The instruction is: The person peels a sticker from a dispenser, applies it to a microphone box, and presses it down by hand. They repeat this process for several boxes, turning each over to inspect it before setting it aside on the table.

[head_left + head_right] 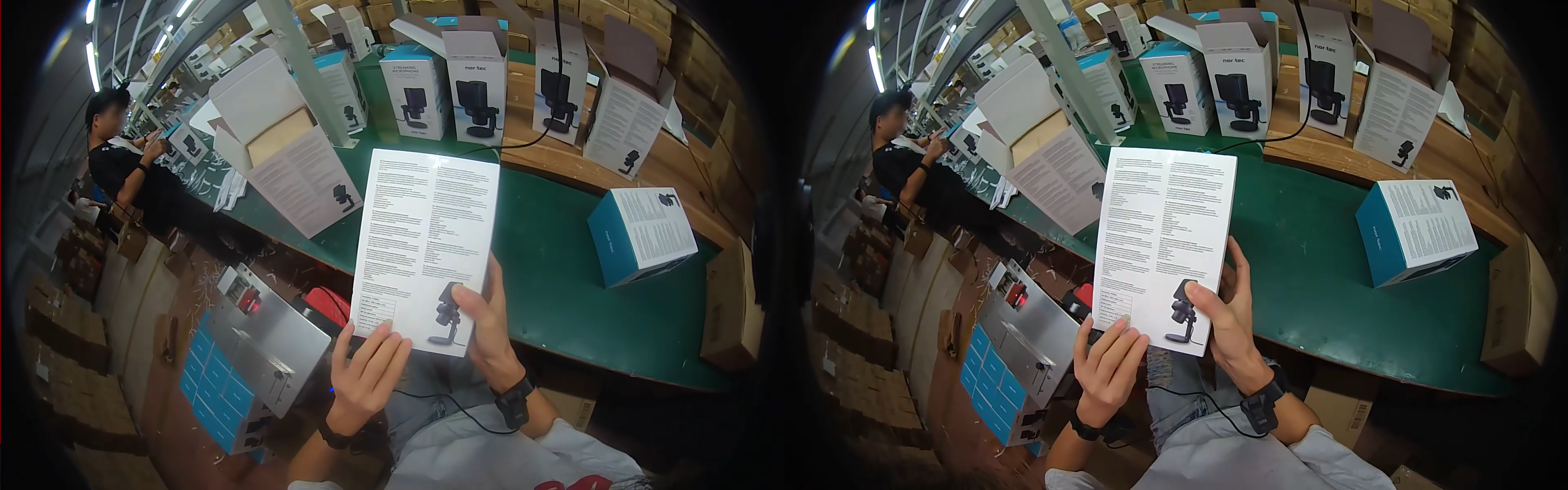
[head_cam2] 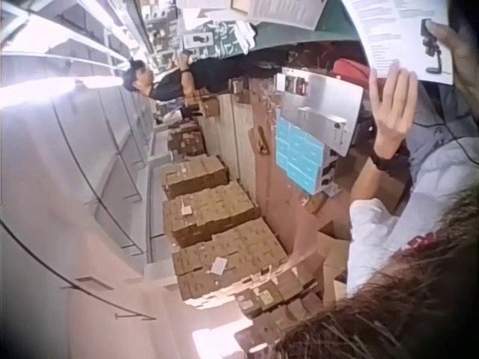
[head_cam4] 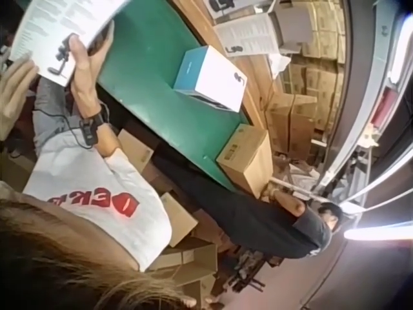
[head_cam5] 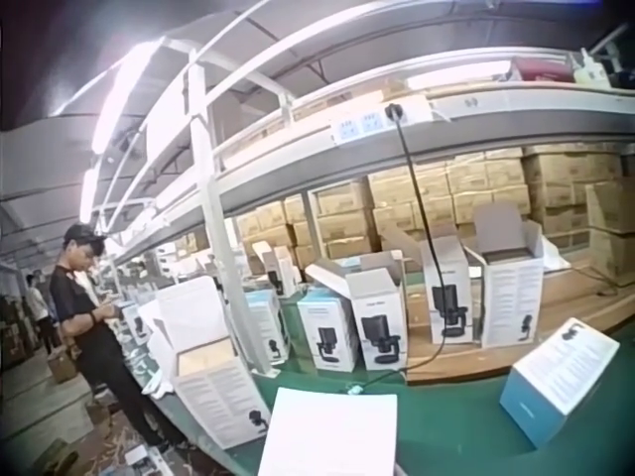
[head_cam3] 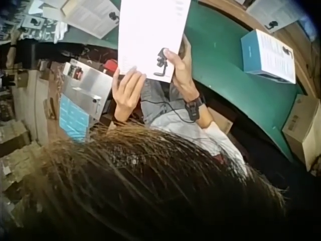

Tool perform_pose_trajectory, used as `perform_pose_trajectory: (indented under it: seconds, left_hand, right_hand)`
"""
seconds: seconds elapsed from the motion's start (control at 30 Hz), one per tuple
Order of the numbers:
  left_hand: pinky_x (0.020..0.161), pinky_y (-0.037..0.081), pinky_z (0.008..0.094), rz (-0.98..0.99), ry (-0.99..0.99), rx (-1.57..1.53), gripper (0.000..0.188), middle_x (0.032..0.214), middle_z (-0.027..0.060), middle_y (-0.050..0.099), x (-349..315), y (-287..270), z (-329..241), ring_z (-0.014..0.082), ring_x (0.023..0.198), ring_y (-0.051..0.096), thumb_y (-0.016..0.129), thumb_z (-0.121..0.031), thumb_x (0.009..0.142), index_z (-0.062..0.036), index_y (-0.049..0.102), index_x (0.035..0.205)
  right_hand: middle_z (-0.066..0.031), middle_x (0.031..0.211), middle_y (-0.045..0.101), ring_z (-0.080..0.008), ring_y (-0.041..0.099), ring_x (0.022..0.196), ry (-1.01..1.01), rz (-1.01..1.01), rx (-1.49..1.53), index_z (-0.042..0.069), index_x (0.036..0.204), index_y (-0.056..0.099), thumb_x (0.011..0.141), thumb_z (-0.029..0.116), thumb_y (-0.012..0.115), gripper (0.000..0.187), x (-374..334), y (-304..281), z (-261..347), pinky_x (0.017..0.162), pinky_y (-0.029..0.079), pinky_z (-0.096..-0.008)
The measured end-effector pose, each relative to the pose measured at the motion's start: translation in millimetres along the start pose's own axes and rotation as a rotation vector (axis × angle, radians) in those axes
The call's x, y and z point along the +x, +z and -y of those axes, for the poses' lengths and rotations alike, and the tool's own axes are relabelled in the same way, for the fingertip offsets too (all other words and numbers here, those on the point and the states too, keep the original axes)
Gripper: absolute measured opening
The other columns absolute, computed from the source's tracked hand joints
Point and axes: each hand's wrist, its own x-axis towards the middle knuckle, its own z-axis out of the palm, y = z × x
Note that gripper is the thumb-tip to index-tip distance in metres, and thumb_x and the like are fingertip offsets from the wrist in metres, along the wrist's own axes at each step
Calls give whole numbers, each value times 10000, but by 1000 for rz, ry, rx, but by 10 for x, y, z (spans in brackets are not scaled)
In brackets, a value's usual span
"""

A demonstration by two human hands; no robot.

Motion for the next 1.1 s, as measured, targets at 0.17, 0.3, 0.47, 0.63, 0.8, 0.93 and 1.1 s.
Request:
perform_pose_trajectory:
  seconds: [0.17, 0.3, 0.47, 0.63, 0.8, 0.93, 1.1]
  left_hand:
    - [1157, 405, 653, 47, 26, 16, 316, 1243, 107, 686, -27, 15, -20, 297, 1296, 639, 765, -97, 919, -52, 733, 1231]
    - [1132, 383, 723, -37, -43, 156, 476, 1397, 169, 600, -260, 375, -217, 379, 1379, 558, 765, -301, 944, -60, 662, 1341]
    - [1218, 259, 701, -198, -114, -99, 717, 1681, 259, 299, -300, 899, -401, 541, 1554, 221, 676, -396, 1015, 20, 413, 1537]
    - [1260, 201, 629, -192, -237, -455, 803, 1730, 247, 202, -24, 896, -687, 543, 1572, 162, 569, -477, 1059, 21, 283, 1621]
    - [1260, 221, 572, -514, -684, -1074, 921, 1711, 255, 247, 585, 1041, -405, 424, 1593, 226, 585, -556, 1037, -1, 206, 1666]
    - [1233, 308, 484, 67, -749, -1965, 960, 1664, 209, 369, 990, 1128, -123, 342, 1538, 362, 596, -611, 1017, -9, 223, 1664]
    - [1185, 376, 388, 386, -544, -1697, 1067, 1592, 128, 490, 1341, 1485, -91, 289, 1443, 480, 641, -686, 959, -28, 206, 1677]
  right_hand:
    - [-197, 1458, 550, -279, 573, 1325, 30, -49, 0, -19, 1576, 337, 909, 253, 721, 817, -16, 32, 53, 1115, 484, -405]
    - [-216, 1424, 495, -278, 567, 1295, 118, -8, 309, 11, 1562, 286, 939, 235, 735, 800, 27, -63, 19, 1059, 537, -420]
    - [-200, 1421, 499, -264, 581, 1275, 143, -121, 337, 11, 1510, 331, 979, 266, 691, 690, -124, -116, 43, 1045, 544, -408]
    - [-188, 1425, 501, -245, 585, 1271, 137, -180, 281, 15, 1502, 338, 988, 305, 691, 688, -149, -491, 281, 1040, 545, -398]
    - [-167, 1377, 569, -232, 632, 1217, -44, -245, 211, -14, 1495, 380, 1000, 356, 678, 686, -190, -986, 359, 1048, 540, -390]
    - [-151, 1370, 626, -223, 655, 1196, -34, -130, 227, -25, 1504, 443, 1020, 402, 640, 675, -192, -1339, 651, 1028, 550, -377]
    - [-127, 1388, 643, -230, 661, 1192, 97, -161, 171, -16, 1516, 467, 1066, 405, 578, 627, 120, -1407, 807, 1028, 549, -369]
